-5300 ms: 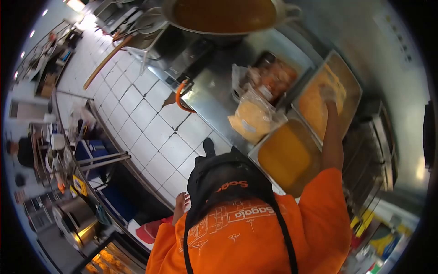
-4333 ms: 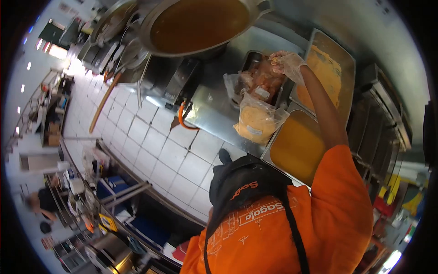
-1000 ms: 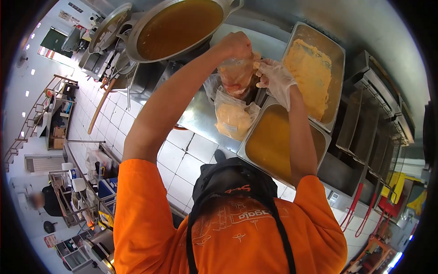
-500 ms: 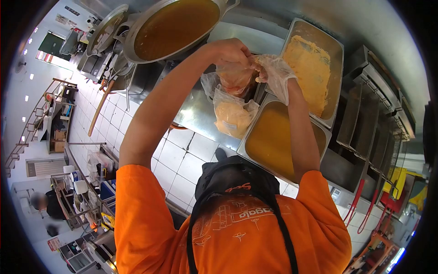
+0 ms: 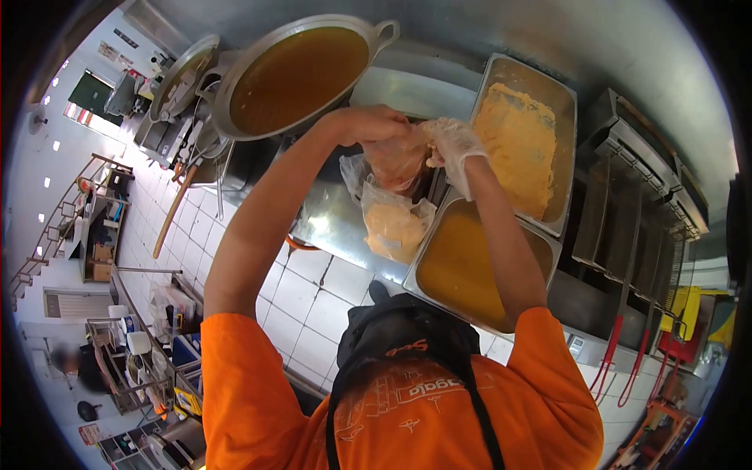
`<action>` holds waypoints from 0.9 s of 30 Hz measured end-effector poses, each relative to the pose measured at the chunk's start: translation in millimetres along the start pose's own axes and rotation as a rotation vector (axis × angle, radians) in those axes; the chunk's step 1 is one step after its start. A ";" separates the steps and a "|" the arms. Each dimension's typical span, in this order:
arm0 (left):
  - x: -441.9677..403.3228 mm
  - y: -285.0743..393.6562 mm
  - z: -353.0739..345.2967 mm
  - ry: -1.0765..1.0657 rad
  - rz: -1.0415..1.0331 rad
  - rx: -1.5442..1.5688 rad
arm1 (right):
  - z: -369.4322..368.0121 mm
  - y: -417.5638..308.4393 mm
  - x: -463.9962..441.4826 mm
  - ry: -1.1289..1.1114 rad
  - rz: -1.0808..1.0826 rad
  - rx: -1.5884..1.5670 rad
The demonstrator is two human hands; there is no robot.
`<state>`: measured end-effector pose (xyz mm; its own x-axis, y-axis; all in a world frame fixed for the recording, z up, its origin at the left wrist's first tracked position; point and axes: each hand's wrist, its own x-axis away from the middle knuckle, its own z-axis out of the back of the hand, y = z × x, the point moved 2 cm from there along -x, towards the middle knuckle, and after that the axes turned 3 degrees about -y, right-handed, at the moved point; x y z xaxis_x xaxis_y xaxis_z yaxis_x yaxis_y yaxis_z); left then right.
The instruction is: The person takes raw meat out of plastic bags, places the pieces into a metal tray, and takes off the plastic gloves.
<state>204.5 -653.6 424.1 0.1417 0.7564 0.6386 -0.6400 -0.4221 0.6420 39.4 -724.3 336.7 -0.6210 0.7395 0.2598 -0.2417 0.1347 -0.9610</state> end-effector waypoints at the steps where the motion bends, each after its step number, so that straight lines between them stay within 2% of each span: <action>1: 1.9 3.4 -1.3 0.006 0.014 -0.031 | -3.1 -9.8 10.5 0.011 -0.047 -0.088; 4: -8.8 1.2 -0.8 0.056 -0.008 -0.158 | -6.3 -28.9 35.7 -0.159 -0.092 -0.310; 7: -20.3 -6.5 2.4 0.002 0.018 -0.078 | -9.5 -18.9 31.0 -0.221 -0.131 -0.500; 11: -27.4 -9.0 8.5 0.009 0.099 -0.082 | -15.4 -21.6 24.1 -0.121 -0.174 -0.377; 13: -34.4 -12.7 11.8 0.050 0.100 -0.107 | -9.6 22.3 -17.0 -0.203 0.187 -0.009; 15: -22.0 -1.4 5.9 0.103 0.071 -0.094 | -8.4 28.4 -23.9 -0.220 0.189 -0.002; 17: -19.9 3.2 5.0 0.125 0.028 -0.140 | -10.4 -0.8 7.0 -0.188 -0.166 -0.371; 19: -20.9 -3.2 5.1 0.127 -0.033 -0.218 | -7.3 -4.2 11.6 -0.199 -0.088 -0.337; 22: -18.3 -6.7 8.0 0.084 0.055 -0.308 | -9.6 -0.7 12.1 -0.189 -0.030 -0.298; 24: -17.9 -9.5 13.7 -0.002 0.132 -0.272 | -11.9 10.6 -2.2 -0.147 0.190 -0.120; 25: -17.3 -10.1 14.9 -0.045 0.171 -0.255 | -14.7 33.0 -22.9 -0.107 0.395 0.048; 27: -6.4 -1.1 9.7 0.016 0.225 -0.173 | -19.9 36.9 -24.6 -0.077 0.413 0.072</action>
<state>211.6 -662.7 423.4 -0.0294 0.6616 0.7493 -0.7734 -0.4900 0.4022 60.6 -724.3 293.0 -0.7295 0.6701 -0.1371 -0.0106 -0.2115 -0.9773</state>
